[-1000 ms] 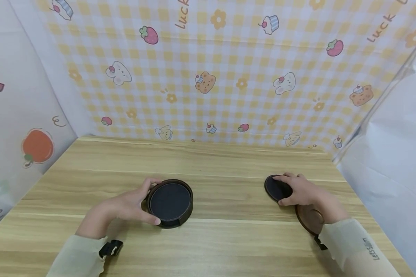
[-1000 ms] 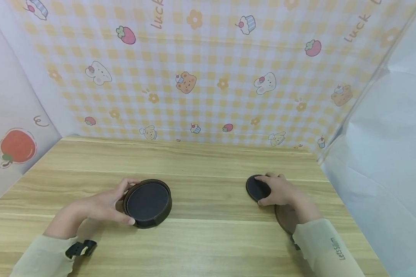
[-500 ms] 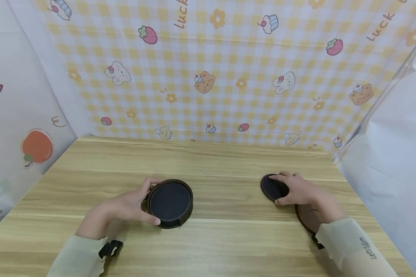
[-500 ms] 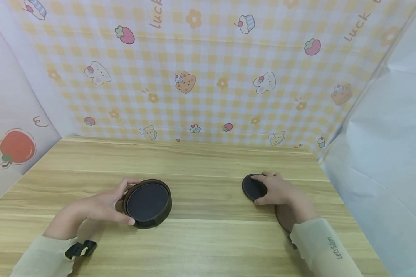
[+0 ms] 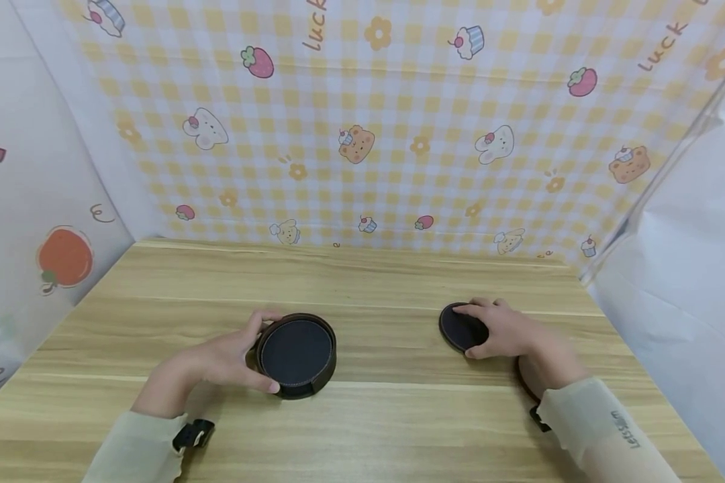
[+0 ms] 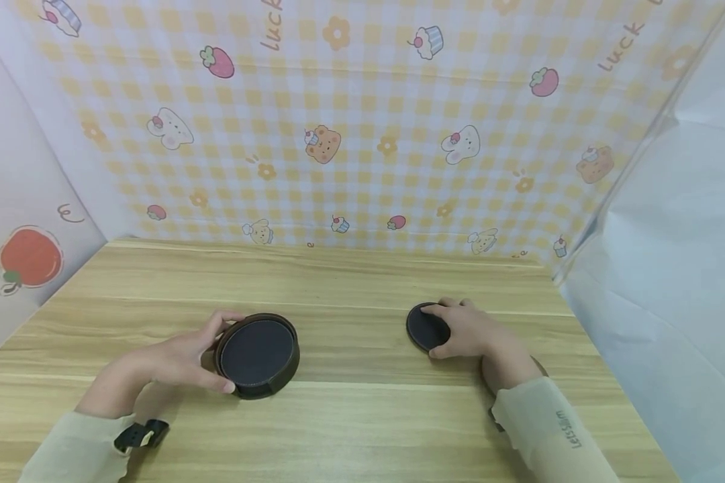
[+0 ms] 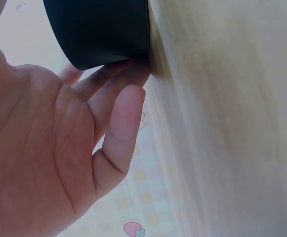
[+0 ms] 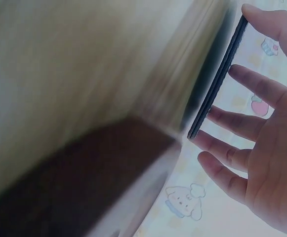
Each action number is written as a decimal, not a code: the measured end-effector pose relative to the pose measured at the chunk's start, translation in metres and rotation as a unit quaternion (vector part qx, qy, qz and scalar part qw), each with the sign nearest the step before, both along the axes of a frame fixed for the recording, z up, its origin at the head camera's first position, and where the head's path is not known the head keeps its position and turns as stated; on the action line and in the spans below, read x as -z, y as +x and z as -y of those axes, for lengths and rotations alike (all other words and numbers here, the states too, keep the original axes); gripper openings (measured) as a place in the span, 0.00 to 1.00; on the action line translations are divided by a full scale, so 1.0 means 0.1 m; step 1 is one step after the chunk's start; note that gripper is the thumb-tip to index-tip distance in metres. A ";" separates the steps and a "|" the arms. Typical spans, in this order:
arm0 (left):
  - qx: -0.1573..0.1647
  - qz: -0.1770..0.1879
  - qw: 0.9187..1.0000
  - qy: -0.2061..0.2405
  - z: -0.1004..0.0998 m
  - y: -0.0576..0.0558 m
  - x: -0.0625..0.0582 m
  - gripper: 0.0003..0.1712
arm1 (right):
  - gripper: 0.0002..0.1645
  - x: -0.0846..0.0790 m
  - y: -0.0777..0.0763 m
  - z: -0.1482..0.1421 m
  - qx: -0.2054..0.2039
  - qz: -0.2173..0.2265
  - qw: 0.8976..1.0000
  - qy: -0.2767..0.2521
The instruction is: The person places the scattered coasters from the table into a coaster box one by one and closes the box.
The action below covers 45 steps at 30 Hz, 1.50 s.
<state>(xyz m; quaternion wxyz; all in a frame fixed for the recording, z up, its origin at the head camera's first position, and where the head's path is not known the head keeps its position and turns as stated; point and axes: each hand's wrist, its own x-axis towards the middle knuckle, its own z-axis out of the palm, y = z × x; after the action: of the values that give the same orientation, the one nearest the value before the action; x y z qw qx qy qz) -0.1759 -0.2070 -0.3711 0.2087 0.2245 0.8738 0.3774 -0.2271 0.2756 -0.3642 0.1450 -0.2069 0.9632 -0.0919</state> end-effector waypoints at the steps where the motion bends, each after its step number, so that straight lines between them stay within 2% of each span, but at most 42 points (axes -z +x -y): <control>1: 0.001 -0.001 1.000 -0.001 0.00 0.00 0.00 0.60 | 0.50 0.00 0.00 0.02 -0.001 -0.001 1.000 0.001; 22: -0.003 -0.003 1.000 -0.008 0.00 0.00 0.00 0.61 | 0.48 -0.05 0.02 0.50 -0.032 -0.017 0.999 -0.009; 33: 0.009 -0.006 1.000 0.010 0.00 -0.01 0.01 0.60 | 0.46 -0.05 0.03 0.76 -0.068 -0.004 0.997 -0.042; 45: -0.003 0.003 1.000 -0.002 0.00 -0.01 0.00 0.60 | 0.45 -0.10 0.10 1.06 -0.129 -0.026 0.989 -0.067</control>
<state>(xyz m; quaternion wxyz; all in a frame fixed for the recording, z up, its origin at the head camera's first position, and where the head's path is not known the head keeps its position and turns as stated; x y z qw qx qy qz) -0.1770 -0.2066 -0.3707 0.2107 0.2206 0.8744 0.3773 -0.2176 0.1691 -0.3541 0.1160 -0.3408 0.9236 -0.1314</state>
